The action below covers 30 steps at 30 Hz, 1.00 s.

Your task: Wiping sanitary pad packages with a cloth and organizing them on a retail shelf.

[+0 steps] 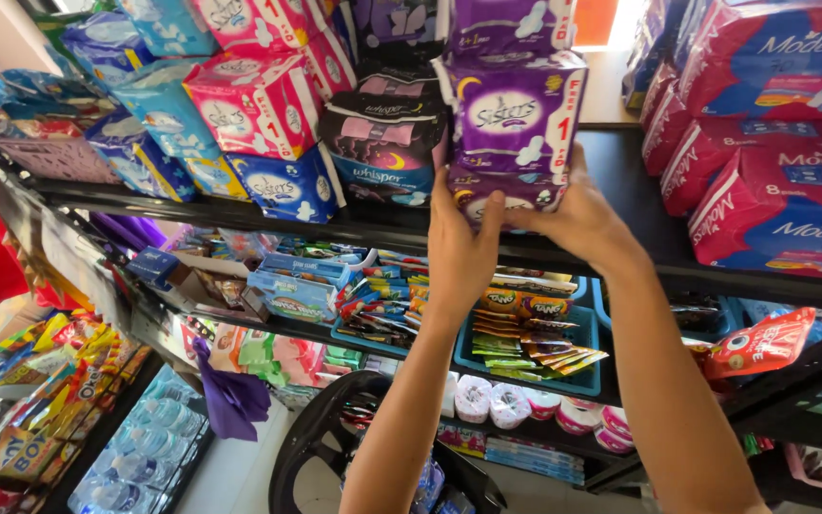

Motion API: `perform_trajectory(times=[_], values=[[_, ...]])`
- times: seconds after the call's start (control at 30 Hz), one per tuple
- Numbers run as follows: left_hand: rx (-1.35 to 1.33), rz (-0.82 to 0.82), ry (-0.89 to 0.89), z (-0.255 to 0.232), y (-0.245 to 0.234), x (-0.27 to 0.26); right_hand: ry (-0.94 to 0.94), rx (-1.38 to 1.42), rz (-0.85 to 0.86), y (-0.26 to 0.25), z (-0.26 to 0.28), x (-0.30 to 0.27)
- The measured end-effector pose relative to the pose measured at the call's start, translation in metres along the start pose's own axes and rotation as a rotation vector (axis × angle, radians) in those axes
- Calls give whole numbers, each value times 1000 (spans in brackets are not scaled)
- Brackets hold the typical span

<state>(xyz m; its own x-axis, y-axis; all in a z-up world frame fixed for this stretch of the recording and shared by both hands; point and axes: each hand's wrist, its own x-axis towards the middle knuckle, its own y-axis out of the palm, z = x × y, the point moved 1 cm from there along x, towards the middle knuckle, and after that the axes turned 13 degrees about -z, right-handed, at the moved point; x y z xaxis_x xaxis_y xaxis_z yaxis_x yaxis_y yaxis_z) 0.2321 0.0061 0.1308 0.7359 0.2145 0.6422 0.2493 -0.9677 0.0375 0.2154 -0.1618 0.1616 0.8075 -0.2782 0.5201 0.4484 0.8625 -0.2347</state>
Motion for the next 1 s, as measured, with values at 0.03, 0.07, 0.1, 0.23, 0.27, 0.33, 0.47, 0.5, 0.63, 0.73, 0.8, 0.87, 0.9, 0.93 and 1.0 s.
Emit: perform_trajectory(times=[0.03,0.07,0.1,0.23,0.27,0.33,0.47,0.5,0.63,0.73,0.8,0.87,0.9,0.93,1.0], values=[[38,-27,46,0,1,-2,-96,36,-1,3,-4,-2],[33,-20,45,-2,1,-3,-93,32,-7,2,-4,0],[51,-45,46,-4,1,-5,-87,-39,-15,2,-5,0],[171,-165,160,-16,1,-16,-1,-69,0,1,0,-3],[166,-154,161,-18,1,-21,4,-71,-10,-3,-5,-7],[300,-266,305,-21,-2,-23,-175,-131,-57,-5,-9,-4],[308,-269,293,-13,-3,-22,-134,-214,26,8,1,-8],[256,-251,277,-13,-5,-21,-42,-201,16,7,14,-10],[118,-215,209,-20,-17,-29,-152,-139,-23,0,10,-12],[36,-246,163,-24,-32,-49,-299,-113,-333,2,11,-43],[-60,-206,172,-41,-43,-60,-328,26,-388,17,9,-90],[-152,-161,174,-49,-56,-76,-347,164,-443,35,8,-132],[-232,56,185,-50,-57,-87,-204,428,-333,44,6,-149],[-311,274,194,-51,-59,-98,-57,686,-218,53,4,-165],[-163,297,279,-41,-57,-130,41,829,-117,33,41,-173]])
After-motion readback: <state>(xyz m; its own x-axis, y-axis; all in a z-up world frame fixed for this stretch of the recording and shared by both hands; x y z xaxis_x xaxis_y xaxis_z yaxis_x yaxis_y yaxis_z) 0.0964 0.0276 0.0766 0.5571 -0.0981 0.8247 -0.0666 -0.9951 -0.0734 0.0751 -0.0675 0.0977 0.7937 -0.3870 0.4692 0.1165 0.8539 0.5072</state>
